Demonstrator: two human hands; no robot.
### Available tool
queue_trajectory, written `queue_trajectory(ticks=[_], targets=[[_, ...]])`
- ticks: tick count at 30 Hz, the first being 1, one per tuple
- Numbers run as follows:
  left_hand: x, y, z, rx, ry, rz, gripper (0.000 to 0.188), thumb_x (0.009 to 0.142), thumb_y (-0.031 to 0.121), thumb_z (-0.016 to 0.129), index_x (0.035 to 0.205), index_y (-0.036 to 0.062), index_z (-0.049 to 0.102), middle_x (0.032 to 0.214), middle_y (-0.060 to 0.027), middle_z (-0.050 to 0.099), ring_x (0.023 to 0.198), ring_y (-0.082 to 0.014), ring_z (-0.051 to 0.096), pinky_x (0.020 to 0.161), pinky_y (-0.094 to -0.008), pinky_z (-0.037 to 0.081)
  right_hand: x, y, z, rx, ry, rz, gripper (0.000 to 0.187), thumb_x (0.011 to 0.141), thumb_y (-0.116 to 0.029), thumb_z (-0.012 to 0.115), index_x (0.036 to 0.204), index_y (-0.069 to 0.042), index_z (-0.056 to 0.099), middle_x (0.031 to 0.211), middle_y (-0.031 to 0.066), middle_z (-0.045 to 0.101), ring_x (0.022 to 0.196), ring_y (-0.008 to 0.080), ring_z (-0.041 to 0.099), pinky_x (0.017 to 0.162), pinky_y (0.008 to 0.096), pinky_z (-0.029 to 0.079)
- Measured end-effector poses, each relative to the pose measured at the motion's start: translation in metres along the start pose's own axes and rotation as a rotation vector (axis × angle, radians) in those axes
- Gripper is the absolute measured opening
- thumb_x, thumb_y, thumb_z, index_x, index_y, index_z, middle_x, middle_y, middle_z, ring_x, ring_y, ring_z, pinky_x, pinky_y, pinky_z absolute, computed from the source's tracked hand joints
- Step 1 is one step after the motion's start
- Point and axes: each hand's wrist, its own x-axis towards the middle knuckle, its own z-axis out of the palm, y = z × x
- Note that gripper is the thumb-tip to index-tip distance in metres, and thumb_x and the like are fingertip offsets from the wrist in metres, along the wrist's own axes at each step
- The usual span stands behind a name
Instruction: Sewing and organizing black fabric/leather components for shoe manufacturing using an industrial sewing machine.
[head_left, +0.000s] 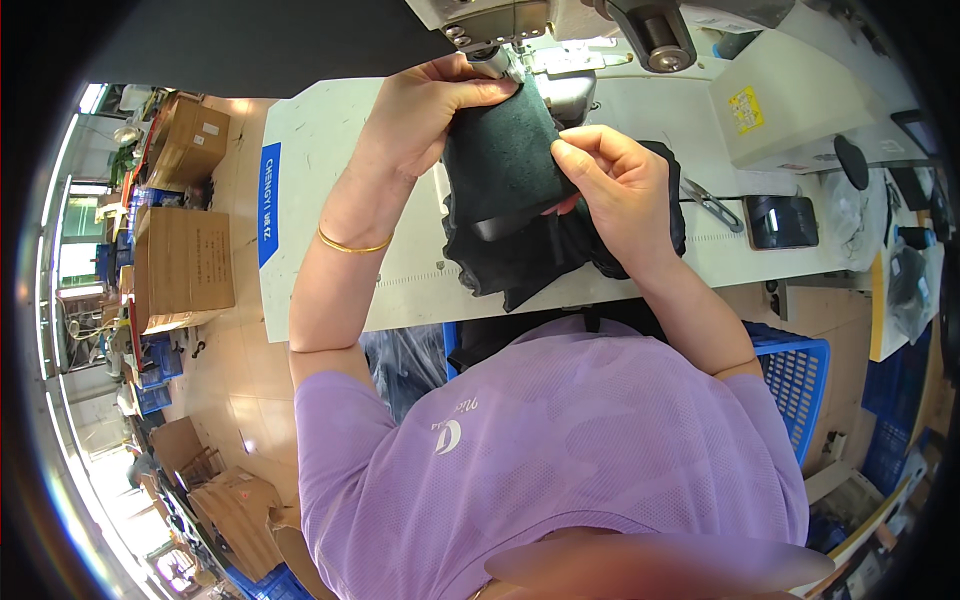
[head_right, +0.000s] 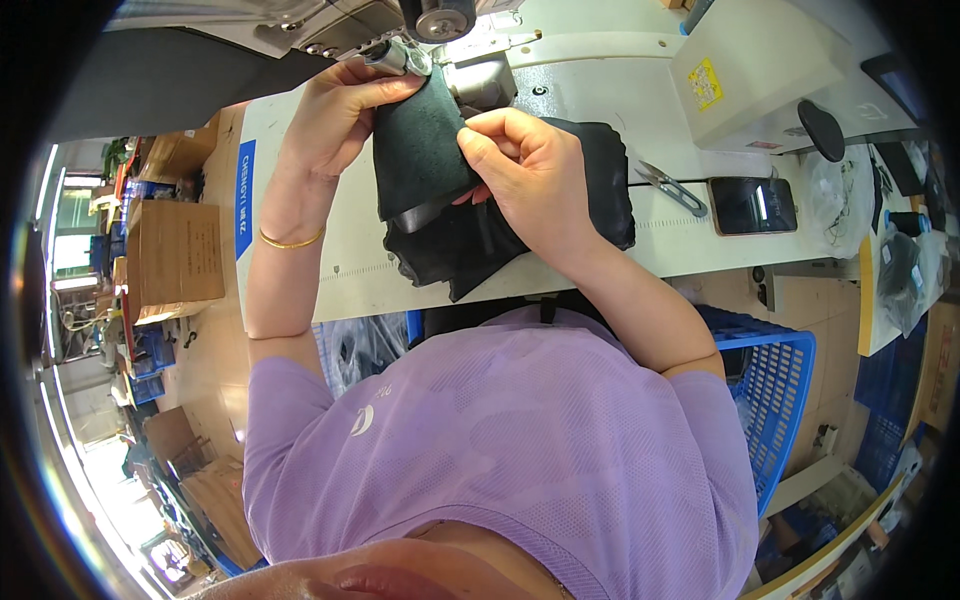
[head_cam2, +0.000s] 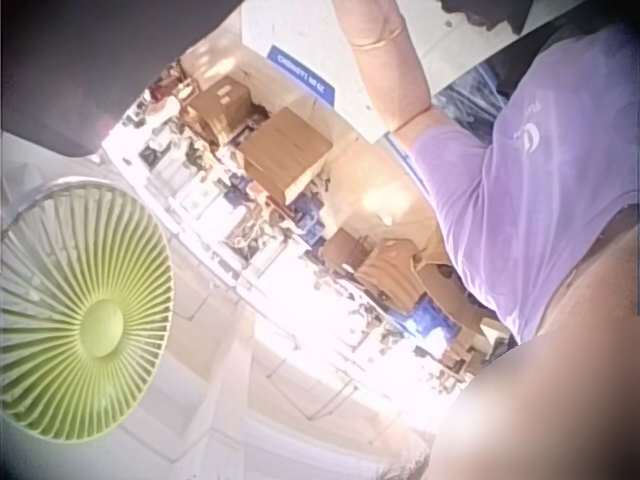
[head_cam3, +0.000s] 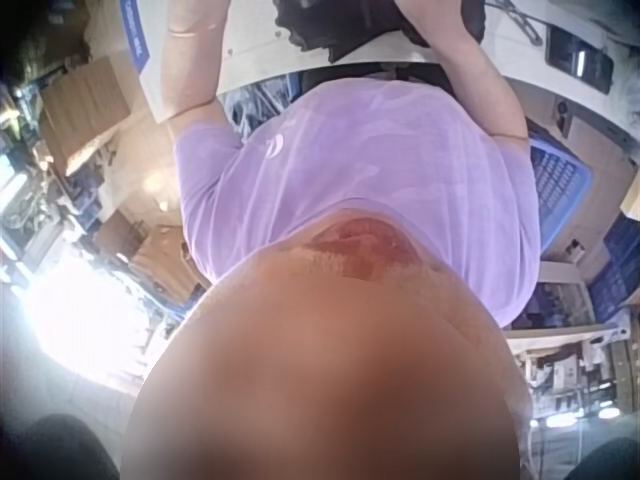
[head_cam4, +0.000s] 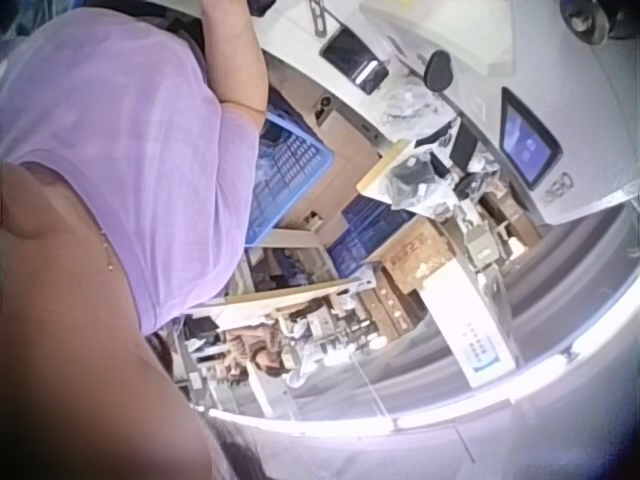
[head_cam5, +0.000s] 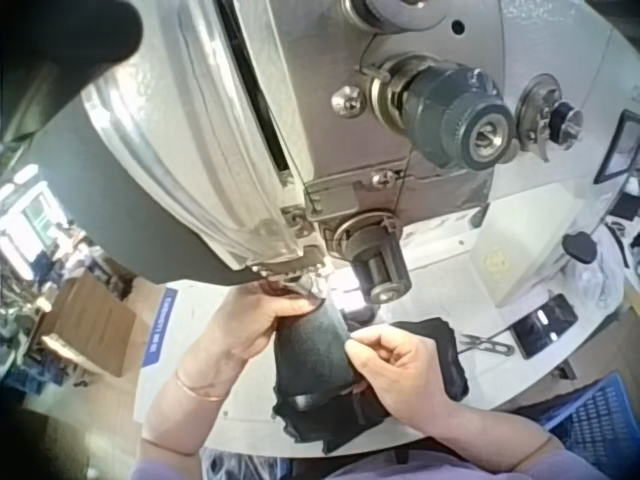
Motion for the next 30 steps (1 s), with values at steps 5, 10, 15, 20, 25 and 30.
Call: queue_trajectory(ticks=[5, 10, 15, 20, 25, 30], targets=[[-0.0006, -0.0004, 0.0013, -0.001, 0.011, -0.002, 0.008, 0.08, -0.005, 0.073, 0.088, -0.0027, 0.072, 0.085, -0.01, 0.071, 0.08, -0.0162, 0.067, 0.077, -0.0266, 0.053, -0.0016, -0.0022, 0.0013, 0.015, 0.006, 0.012, 0.017, 0.094, -0.013, 0.062, 0.095, 0.004, 0.066, 0.072, 0.0025, 0.067, 0.062, 0.0058, 0.062, 0.055, 0.0224, 0.054], [-0.002, -0.001, 0.0023, 0.03, 0.038, -0.008, 0.009, 0.081, -0.004, 0.072, 0.089, -0.0032, 0.071, 0.086, -0.0109, 0.071, 0.079, -0.0166, 0.068, 0.076, -0.0271, 0.055, -0.0026, -0.0023, 0.0006, 0.019, -0.002, 0.022, 0.017, 0.095, -0.012, 0.062, 0.095, 0.004, 0.066, 0.072, 0.0032, 0.067, 0.063, 0.0069, 0.063, 0.056, 0.0224, 0.054], [-0.001, 0.0015, 0.001, -0.004, 0.018, -0.059, 0.012, 0.081, -0.007, 0.071, 0.092, -0.0038, 0.069, 0.092, -0.0133, 0.071, 0.086, -0.0186, 0.068, 0.081, -0.0284, 0.054, -0.0011, -0.0024, -0.0011, -0.014, -0.014, 0.015, 0.017, 0.095, -0.012, 0.061, 0.095, 0.004, 0.066, 0.072, 0.0033, 0.067, 0.063, 0.0077, 0.064, 0.056, 0.0224, 0.054], [-0.0013, 0.0012, 0.0016, -0.001, 0.031, -0.059, 0.012, 0.08, -0.007, 0.071, 0.092, -0.0039, 0.069, 0.091, -0.0134, 0.071, 0.086, -0.0187, 0.068, 0.081, -0.0283, 0.054, -0.0015, -0.0034, -0.0006, -0.001, -0.014, 0.015, 0.017, 0.095, -0.012, 0.062, 0.095, 0.004, 0.066, 0.072, 0.0033, 0.067, 0.062, 0.0077, 0.064, 0.056, 0.0223, 0.054], [-0.0005, -0.0007, 0.0004, -0.017, 0.03, -0.032, 0.007, 0.08, -0.006, 0.071, 0.086, -0.0036, 0.07, 0.085, -0.0121, 0.07, 0.078, -0.0169, 0.068, 0.074, -0.0267, 0.055, -0.0009, -0.0021, 0.0013, 0.019, -0.009, 0.014, 0.017, 0.095, -0.012, 0.061, 0.096, 0.004, 0.066, 0.072, 0.0033, 0.067, 0.063, 0.0075, 0.064, 0.056, 0.022, 0.054], [0.003, -0.0003, -0.0031, 0.016, 0.032, -0.046, 0.007, 0.081, -0.007, 0.07, 0.087, -0.0036, 0.068, 0.09, -0.0129, 0.07, 0.083, -0.018, 0.068, 0.079, -0.0279, 0.055, -0.0014, -0.0028, 0.0013, 0.035, -0.025, 0.012, 0.018, 0.095, -0.013, 0.061, 0.096, 0.005, 0.066, 0.074, 0.0048, 0.069, 0.063, 0.0099, 0.066, 0.057, 0.0225, 0.054]])
